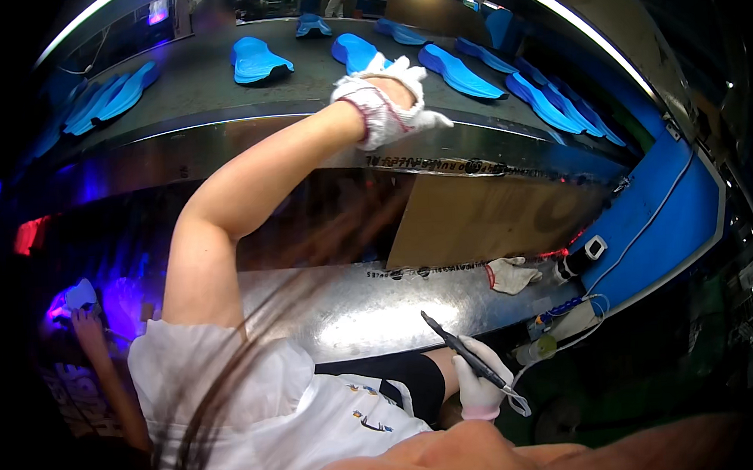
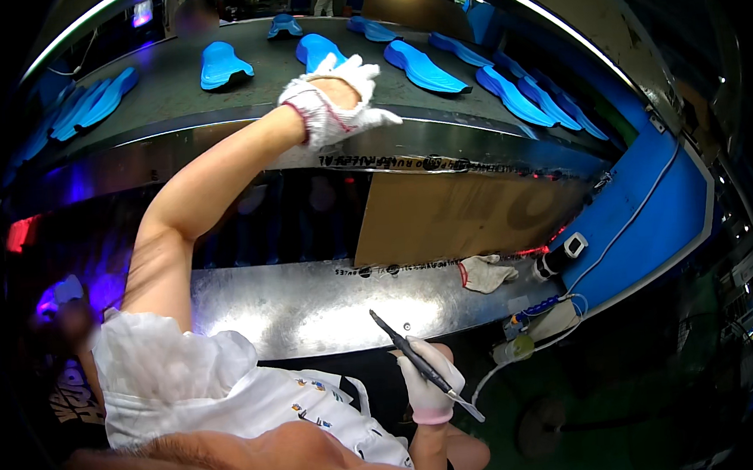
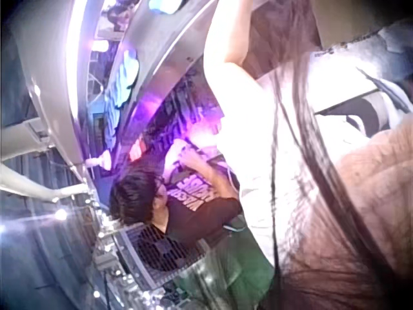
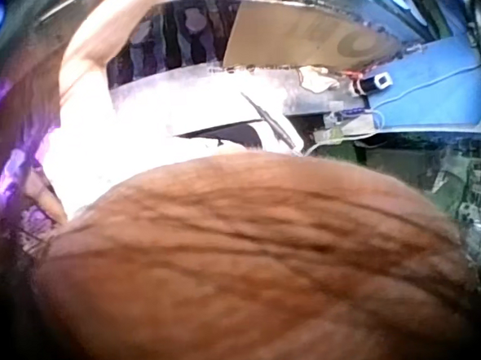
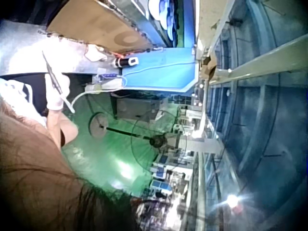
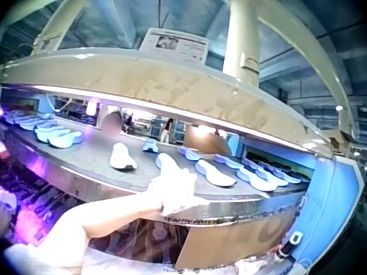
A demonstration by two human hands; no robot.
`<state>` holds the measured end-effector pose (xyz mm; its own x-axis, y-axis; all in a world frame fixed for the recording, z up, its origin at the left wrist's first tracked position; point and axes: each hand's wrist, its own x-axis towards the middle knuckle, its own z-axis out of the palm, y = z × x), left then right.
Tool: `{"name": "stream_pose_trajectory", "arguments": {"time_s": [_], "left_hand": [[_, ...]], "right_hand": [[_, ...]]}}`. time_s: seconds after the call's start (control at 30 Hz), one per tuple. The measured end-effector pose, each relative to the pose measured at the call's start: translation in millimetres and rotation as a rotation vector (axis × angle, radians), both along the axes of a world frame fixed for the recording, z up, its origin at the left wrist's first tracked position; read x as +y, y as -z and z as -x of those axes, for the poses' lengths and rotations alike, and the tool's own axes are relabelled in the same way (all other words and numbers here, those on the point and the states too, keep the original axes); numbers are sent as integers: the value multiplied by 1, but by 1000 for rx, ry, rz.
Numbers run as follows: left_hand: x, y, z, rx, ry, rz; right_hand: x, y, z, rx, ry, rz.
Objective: The person applies adhesive to the inner surface of several blue shoe soles using a brush, picking each sole from a rack and returning it after coating.
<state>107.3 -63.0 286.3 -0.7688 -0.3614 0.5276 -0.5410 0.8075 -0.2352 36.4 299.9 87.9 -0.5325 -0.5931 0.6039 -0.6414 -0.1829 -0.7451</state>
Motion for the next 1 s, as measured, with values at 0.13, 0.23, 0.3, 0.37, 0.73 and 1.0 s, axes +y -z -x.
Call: {"name": "stream_pose_trajectory", "arguments": {"time_s": [0.13,0.23,0.3,0.37,0.73,1.0], "left_hand": [[-9,-34,-74,38,167,239],[-52,-26,-172,559,-127,-10],[-61,-42,-252,384,-625,534],[-75,-34,-280,335,-1099,461],[-131,0,-396,330,-1243,-187],[-133,17,-397,562,-1129,-214]], "right_hand": [[-2,3,0,-107,-21,-23],[-8,4,0,-96,-9,-68],[-9,9,-1,-127,-63,-76],[-13,11,1,-114,-51,-69],[-18,19,-4,-164,-69,-84],[-3,28,-1,-235,68,-13]]}}
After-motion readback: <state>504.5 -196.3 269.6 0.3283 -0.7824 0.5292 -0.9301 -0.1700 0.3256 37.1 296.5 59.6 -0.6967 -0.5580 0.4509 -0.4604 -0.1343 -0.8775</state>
